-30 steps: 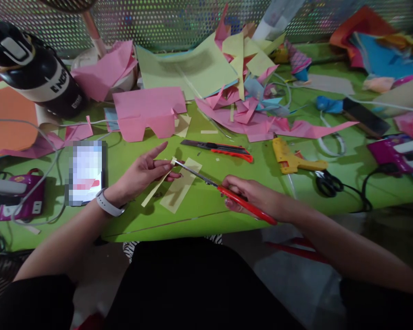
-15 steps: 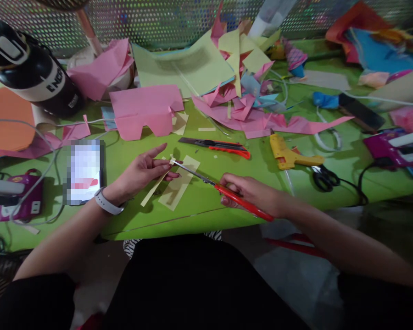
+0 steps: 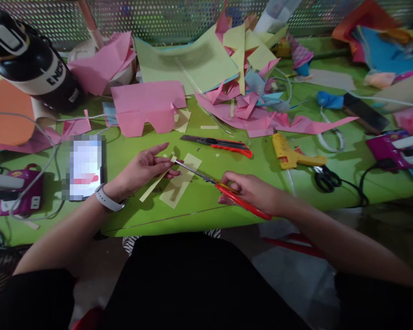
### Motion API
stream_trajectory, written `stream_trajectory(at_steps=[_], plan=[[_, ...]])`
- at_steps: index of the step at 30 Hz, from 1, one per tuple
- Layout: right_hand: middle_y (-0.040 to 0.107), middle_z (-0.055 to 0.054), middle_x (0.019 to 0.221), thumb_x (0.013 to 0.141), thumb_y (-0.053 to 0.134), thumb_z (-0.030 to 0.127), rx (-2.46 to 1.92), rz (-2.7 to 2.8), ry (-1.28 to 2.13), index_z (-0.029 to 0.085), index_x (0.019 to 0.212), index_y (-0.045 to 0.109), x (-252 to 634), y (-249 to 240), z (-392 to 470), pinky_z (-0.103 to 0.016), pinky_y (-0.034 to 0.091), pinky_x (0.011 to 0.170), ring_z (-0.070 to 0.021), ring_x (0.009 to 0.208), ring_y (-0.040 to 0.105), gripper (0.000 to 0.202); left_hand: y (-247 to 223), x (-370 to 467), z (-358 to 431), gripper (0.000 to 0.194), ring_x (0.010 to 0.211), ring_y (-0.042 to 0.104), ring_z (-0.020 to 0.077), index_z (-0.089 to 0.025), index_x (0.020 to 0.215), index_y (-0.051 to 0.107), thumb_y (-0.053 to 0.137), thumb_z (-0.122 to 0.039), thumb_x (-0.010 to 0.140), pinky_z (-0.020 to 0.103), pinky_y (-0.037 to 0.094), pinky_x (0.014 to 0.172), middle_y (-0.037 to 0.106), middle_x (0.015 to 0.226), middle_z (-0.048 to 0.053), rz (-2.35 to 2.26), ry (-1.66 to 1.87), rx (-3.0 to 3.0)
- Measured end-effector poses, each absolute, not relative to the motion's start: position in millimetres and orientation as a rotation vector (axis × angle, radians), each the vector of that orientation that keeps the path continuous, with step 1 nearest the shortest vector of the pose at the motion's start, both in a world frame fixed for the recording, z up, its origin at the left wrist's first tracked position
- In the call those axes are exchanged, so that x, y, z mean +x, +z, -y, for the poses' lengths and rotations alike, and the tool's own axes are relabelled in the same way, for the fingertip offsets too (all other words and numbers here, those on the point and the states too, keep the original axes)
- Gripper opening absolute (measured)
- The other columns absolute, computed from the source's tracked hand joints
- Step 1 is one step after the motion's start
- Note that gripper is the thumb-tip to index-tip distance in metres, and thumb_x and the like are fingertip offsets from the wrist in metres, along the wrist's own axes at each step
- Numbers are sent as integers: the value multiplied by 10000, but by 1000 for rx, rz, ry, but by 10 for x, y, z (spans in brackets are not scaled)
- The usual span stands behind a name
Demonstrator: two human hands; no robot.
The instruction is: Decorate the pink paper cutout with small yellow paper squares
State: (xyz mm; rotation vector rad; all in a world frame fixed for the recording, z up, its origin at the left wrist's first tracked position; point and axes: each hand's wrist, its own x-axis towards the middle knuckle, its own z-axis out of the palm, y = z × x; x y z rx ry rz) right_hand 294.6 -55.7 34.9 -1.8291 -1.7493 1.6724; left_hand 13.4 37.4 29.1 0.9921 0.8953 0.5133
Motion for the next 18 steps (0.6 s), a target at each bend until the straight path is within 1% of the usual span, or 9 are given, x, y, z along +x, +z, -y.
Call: stream_trajectory(at_steps=[3,5,7,8,10,12,13,15,18], plan=[[518,71,551,768,695,633,-1829,1768,1652,233,836,488,2948,337,561,-244,272,460,-91,485,374,456,283,128,-371,744,833,751,143,-116,1560,275,627,-59,907,248,587,798,770,1052,119,-873,527,981],[499,75,541,767,695,637,-1827,1763,1646,231,822,485,2940,339,561,-240,268,454,-88,480,370,460,296,122,-370,748,830,753,154,-126,1559,279,634,-66,904,250,596,759,766,1061,123,-868,526,947],[492,76,538,765,694,645,-1824,1739,1651,231,813,480,2929,347,558,-237,267,448,-85,475,362,468,321,113,-373,733,832,757,176,-134,1550,303,649,-105,906,258,606,699,753,1103,142,-882,494,892],[492,76,540,763,694,647,-1822,1718,1659,231,813,478,2924,353,555,-235,268,445,-83,471,359,471,334,108,-377,697,829,759,187,-133,1531,344,658,-138,908,265,611,674,746,1123,153,-898,462,866],[510,74,555,769,692,642,-1815,1666,1691,234,826,472,2918,364,549,-233,274,437,-79,461,361,467,352,97,-389,547,788,759,189,-114,1419,501,673,-191,905,266,610,633,748,1110,164,-928,397,839],[530,71,568,777,692,629,-1813,1623,1719,237,840,467,2915,372,542,-233,278,428,-78,448,369,457,355,87,-403,320,718,747,161,-100,1194,659,685,-195,889,241,597,602,765,1037,150,-947,363,857],[533,71,567,778,693,622,-1816,1613,1725,238,841,466,2913,377,538,-232,278,425,-78,444,372,451,351,82,-409,213,685,736,142,-101,1074,700,691,-182,877,224,586,588,772,992,136,-947,359,878],[530,72,555,773,699,612,-1821,1613,1728,238,831,469,2906,389,532,-229,275,417,-79,439,376,442,340,69,-421,91,643,717,118,-113,930,724,698,-159,855,201,566,563,778,922,108,-930,357,923],[534,72,546,773,694,597,-1818,1596,1737,239,829,470,2887,430,519,-227,272,398,-80,418,390,426,327,42,-440,79,643,718,124,-141,910,740,696,-163,848,196,547,532,777,882,92,-885,333,971]])
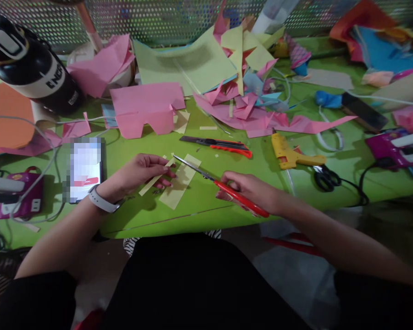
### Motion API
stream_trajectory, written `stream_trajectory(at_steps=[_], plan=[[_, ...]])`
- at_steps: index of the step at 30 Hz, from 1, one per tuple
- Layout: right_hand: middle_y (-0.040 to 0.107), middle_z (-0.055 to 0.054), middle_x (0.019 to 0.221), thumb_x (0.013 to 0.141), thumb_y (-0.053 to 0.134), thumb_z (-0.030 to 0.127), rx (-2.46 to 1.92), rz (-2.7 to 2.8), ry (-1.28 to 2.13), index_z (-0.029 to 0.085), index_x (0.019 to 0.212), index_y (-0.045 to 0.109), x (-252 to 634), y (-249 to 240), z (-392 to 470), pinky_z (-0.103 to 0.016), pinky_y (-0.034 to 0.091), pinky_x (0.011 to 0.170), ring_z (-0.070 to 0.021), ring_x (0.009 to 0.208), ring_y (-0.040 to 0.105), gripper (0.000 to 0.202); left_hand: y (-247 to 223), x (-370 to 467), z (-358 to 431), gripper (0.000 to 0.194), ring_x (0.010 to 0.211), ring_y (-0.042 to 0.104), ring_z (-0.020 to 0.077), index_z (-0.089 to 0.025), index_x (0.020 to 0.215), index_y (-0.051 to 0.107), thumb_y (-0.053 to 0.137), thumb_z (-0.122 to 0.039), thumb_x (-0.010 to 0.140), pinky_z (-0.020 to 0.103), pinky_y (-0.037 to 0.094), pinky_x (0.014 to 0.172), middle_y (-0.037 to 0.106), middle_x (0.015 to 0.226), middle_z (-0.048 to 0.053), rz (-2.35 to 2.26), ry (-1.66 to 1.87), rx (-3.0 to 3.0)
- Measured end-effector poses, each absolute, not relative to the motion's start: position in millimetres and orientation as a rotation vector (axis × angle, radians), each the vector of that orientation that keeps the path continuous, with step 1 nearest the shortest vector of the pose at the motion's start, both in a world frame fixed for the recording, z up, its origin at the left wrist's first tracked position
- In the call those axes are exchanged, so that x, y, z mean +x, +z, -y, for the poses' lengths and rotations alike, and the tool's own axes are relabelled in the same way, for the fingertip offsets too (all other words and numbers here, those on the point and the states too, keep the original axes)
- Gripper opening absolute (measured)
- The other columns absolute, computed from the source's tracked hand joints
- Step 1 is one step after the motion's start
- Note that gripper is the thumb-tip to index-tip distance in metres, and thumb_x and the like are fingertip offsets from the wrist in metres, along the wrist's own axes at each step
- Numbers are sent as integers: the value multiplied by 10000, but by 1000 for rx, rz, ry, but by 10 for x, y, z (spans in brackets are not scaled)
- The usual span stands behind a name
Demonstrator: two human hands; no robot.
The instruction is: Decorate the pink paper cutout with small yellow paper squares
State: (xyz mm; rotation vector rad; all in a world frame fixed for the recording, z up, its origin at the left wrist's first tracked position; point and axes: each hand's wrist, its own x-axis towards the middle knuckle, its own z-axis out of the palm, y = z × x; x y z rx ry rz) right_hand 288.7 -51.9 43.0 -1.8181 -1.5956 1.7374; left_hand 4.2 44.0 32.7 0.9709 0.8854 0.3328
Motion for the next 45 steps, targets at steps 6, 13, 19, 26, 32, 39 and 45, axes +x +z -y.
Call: stream_trajectory(at_steps=[6,13,19,26,32,39,45], plan=[[451,97,498,797,658,627,-1757,1576,1835,247,818,420,2866,529,515,-235,296,350,-69,349,350,449,366,31,-467,144,702,731,132,-142,998,735,695,-176,864,234,589,623,776,939,101,-920,375,972],[404,90,586,826,555,761,-1484,1567,1895,244,824,383,2984,456,568,-231,343,376,-56,390,355,545,475,17,-507,149,721,723,99,-146,1034,721,668,-176,898,144,556,571,778,970,76,-940,674,934],[422,80,604,851,538,742,-1485,1572,1937,237,851,401,2945,473,552,-232,349,386,-54,395,354,523,465,-6,-519,233,686,714,85,-146,1129,718,656,-167,905,139,563,581,777,1017,90,-888,642,968],[440,57,635,874,536,685,-1534,1603,1927,227,835,397,2854,525,538,-224,353,390,-57,429,375,480,401,38,-439,290,692,726,118,-138,1188,673,666,-158,898,189,586,581,782,965,88,-838,475,936],[427,74,631,847,540,727,-1534,1754,1845,236,865,370,2829,517,514,-228,336,381,-58,423,362,520,387,33,-441,269,702,727,115,-137,1162,665,676,-171,895,194,590,602,779,984,86,-845,450,940],[495,31,643,850,581,640,-1576,1868,1650,236,816,383,2771,570,497,-252,339,467,-96,516,409,452,310,38,-430,242,713,731,125,-130,1110,670,700,-187,877,209,592,612,777,997,96,-804,450,919],[520,28,657,859,578,557,-1645,1834,1622,244,801,372,2771,501,522,-281,387,544,-126,561,477,379,295,44,-426,217,692,727,115,-126,1074,669,706,-185,869,191,583,592,778,971,88,-823,455,893]])
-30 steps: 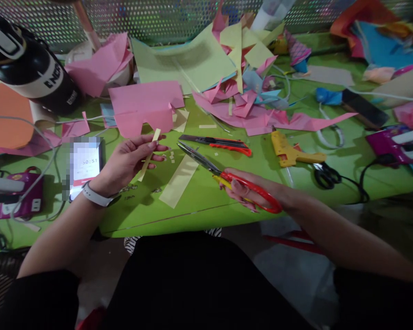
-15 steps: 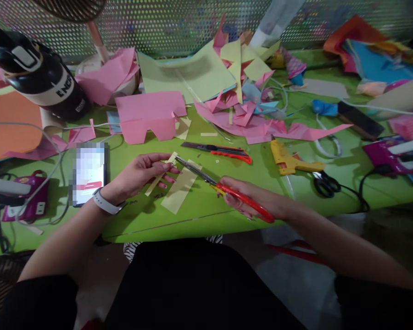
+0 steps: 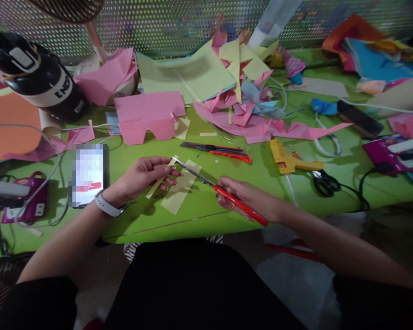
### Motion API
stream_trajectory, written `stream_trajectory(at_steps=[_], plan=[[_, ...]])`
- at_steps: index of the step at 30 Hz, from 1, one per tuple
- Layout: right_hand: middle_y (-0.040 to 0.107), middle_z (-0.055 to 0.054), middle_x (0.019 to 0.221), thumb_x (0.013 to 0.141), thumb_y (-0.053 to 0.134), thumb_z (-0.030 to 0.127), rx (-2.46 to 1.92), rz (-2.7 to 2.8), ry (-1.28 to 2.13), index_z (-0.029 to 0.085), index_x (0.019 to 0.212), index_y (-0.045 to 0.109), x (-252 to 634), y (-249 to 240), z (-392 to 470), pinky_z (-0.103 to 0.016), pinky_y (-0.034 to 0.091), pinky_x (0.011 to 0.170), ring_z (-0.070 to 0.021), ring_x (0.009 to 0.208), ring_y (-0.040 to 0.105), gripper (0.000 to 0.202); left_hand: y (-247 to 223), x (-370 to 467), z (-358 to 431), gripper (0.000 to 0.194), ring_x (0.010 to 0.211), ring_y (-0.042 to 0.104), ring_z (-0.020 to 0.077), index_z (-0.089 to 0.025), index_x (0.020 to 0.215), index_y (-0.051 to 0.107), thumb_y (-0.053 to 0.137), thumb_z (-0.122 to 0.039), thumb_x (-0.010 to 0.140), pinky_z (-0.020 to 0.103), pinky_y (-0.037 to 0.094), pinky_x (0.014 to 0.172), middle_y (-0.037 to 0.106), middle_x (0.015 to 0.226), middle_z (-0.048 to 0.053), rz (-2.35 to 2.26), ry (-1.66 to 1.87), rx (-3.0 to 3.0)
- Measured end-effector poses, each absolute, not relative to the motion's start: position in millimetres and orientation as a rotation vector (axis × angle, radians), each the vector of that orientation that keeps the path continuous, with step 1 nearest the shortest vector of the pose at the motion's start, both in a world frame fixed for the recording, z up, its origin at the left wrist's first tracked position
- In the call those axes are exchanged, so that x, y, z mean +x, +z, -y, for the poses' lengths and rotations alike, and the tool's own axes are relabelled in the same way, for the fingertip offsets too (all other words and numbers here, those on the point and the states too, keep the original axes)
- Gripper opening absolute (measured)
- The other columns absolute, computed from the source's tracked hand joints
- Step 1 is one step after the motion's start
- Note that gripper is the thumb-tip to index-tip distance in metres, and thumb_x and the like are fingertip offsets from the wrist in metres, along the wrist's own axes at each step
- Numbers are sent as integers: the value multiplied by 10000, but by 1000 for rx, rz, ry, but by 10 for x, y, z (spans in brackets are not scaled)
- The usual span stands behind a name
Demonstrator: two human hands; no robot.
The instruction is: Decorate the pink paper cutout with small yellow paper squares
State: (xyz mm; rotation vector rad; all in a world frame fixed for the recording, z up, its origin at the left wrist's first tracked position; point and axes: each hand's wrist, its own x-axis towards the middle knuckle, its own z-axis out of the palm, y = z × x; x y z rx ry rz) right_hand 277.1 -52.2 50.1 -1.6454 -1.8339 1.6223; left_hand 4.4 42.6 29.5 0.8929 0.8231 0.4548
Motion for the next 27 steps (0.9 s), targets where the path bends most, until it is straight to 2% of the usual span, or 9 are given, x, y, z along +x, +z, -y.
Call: stream_trajectory(at_steps=[4,10,12,16,22,27], plan=[[574,5,694,845,580,541,-1629,1770,1661,246,803,378,2780,452,523,-307,444,614,-161,644,559,360,306,59,-415,211,708,730,114,-122,1073,669,696,-195,877,189,581,609,774,998,95,-853,449,908],[620,-12,733,813,591,568,-1699,1647,1762,245,820,408,2759,484,503,-274,434,560,-161,650,594,372,316,71,-407,198,704,721,100,-127,1062,672,693,-210,884,177,572,605,770,996,85,-885,456,946],[622,-9,747,828,573,552,-1707,1614,1807,246,828,411,2754,501,502,-256,407,514,-141,599,572,346,310,72,-413,195,689,718,98,-127,1058,665,697,-199,879,177,572,595,770,971,78,-884,457,934],[577,20,718,855,535,504,-1674,1607,1831,245,808,391,2759,527,514,-236,342,439,-78,458,429,301,299,77,-427,177,669,717,97,-127,1051,662,690,-167,880,179,574,585,771,937,65,-872,460,903],[478,36,642,886,528,479,-1545,1802,1739,247,784,353,2776,618,526,-246,345,465,-93,503,423,308,298,81,-436,192,702,724,93,-136,1082,663,676,-196,901,175,581,601,766,1040,83,-863,498,891],[496,28,661,871,545,514,-1544,1949,1626,244,796,357,2762,641,512,-259,362,505,-106,546,432,337,293,82,-417,233,745,734,111,-143,1119,671,684,-225,901,184,588,624,764,1071,94,-856,493,908]])
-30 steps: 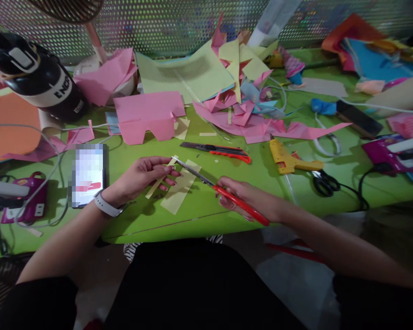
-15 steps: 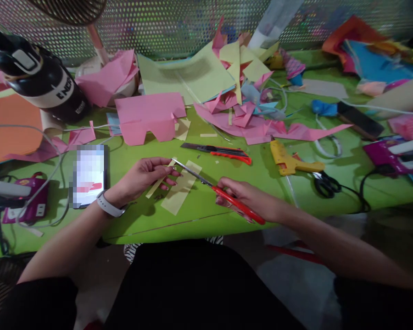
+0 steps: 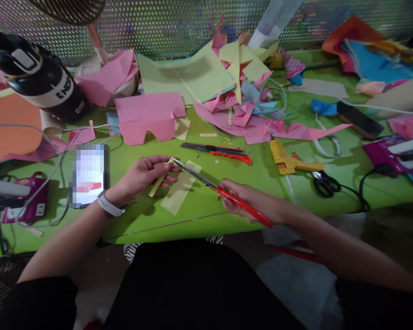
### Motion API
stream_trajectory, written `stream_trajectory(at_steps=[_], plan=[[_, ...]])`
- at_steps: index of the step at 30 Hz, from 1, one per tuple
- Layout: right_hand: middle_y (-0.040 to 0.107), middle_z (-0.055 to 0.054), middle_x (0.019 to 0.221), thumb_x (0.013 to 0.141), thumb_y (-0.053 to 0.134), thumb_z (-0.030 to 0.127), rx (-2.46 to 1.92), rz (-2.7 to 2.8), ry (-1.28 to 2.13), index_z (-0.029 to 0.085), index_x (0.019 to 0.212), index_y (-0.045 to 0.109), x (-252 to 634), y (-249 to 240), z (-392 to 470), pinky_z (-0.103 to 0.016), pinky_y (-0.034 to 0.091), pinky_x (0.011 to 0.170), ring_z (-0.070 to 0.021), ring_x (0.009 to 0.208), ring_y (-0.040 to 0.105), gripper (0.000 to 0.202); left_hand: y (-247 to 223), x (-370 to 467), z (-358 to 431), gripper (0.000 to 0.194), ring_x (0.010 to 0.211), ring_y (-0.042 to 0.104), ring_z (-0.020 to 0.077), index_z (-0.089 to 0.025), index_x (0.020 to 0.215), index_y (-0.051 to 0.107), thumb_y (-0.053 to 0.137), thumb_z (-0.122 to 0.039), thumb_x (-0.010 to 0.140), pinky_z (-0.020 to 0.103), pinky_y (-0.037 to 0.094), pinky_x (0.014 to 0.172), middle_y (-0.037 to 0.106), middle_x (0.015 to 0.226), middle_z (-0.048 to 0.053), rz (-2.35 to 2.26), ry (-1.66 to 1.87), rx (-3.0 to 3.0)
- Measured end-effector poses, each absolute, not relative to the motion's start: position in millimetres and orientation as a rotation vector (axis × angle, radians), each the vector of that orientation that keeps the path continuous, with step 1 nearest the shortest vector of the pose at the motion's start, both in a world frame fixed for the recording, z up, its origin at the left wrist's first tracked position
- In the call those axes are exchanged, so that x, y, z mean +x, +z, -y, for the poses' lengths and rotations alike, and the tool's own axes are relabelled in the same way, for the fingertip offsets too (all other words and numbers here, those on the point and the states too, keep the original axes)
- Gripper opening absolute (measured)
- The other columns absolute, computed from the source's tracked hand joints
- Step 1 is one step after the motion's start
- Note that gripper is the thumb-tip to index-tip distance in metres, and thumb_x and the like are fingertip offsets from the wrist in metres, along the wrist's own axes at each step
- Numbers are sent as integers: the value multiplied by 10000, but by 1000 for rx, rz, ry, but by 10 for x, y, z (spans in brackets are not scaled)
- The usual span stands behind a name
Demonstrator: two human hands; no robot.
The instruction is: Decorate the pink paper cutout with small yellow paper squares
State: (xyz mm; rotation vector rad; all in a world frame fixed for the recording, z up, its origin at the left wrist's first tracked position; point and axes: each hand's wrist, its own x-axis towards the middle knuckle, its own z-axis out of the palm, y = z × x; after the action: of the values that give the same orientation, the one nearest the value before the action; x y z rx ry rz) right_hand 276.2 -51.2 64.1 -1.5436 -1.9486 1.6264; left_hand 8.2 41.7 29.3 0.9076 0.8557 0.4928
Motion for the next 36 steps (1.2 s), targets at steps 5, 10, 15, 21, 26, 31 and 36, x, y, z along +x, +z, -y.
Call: stream_trajectory(at_steps=[5,10,15,21,26,31,36], plan=[[514,25,659,877,554,505,-1613,1884,1604,239,842,402,2827,546,550,-273,361,502,-117,542,442,309,284,71,-408,216,793,742,129,-139,1104,678,678,-226,907,206,596,670,763,1084,107,-837,512,928],[526,28,658,849,614,512,-1645,1888,1564,238,878,428,2876,503,564,-280,374,521,-126,559,457,332,288,72,-408,212,798,739,128,-142,1098,675,679,-233,906,200,586,651,759,1098,110,-828,549,934],[522,34,649,846,593,533,-1636,1847,1632,245,825,397,2798,528,527,-274,367,505,-120,541,455,350,320,88,-389,227,788,737,128,-139,1097,689,700,-230,889,203,587,663,763,1073,101,-820,558,918],[478,55,633,893,563,532,-1662,1815,1627,236,920,445,2884,445,570,-258,321,449,-101,488,404,320,328,84,-402,214,750,724,104,-146,1085,692,701,-233,890,171,564,620,768,1039,81,-820,609,921],[505,42,649,862,587,573,-1649,1847,1627,232,896,445,2863,485,550,-267,350,485,-112,529,430,371,315,88,-397,236,765,727,109,-147,1118,688,678,-250,906,177,567,634,760,1082,94,-836,574,968],[517,36,659,829,608,595,-1622,1842,1657,231,861,429,2778,533,507,-274,381,534,-116,572,443,407,280,87,-379,214,743,728,109,-131,1059,697,701,-256,886,187,570,641,760,1073,106,-775,543,967],[515,41,653,806,616,616,-1630,1768,1704,237,857,431,2768,512,508,-275,397,555,-122,581,466,425,265,82,-378,251,769,733,122,-121,1060,695,718,-288,874,195,573,651,751,1104,128,-766,531,980]])
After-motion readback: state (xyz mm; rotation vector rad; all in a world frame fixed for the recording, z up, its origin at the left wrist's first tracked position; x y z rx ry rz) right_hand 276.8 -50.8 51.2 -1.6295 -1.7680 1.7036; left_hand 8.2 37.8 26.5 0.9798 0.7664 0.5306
